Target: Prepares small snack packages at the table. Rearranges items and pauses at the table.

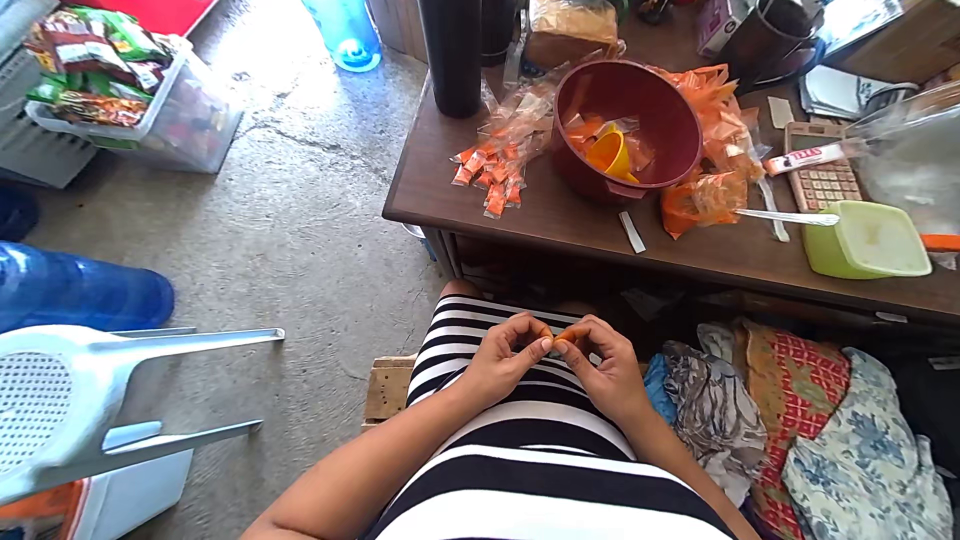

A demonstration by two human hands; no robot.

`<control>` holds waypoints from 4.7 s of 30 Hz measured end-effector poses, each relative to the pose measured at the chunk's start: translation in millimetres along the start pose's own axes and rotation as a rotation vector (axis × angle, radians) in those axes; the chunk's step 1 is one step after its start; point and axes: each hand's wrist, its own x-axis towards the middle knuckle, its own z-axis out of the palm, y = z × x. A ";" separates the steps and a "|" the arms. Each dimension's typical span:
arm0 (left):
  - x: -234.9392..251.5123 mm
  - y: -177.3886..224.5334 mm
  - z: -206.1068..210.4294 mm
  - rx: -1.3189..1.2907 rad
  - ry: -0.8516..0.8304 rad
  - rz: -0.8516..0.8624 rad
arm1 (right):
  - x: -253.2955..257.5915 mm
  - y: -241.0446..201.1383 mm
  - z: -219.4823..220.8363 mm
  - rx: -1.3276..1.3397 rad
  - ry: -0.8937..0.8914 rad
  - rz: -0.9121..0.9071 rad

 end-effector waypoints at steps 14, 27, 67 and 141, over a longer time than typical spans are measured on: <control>-1.3 0.1 -0.5 -0.008 -0.004 -0.009 | -1.1 -0.3 0.1 0.024 -0.017 -0.008; -3.2 1.0 0.0 -0.011 0.003 -0.008 | -2.4 -3.3 1.3 -0.041 0.002 -0.002; -6.9 1.9 -0.2 -0.038 0.010 0.000 | -5.4 -8.7 -0.2 0.024 -0.056 0.020; -14.6 4.3 2.1 -0.046 0.007 -0.003 | -10.9 -10.9 1.9 0.020 -0.031 0.067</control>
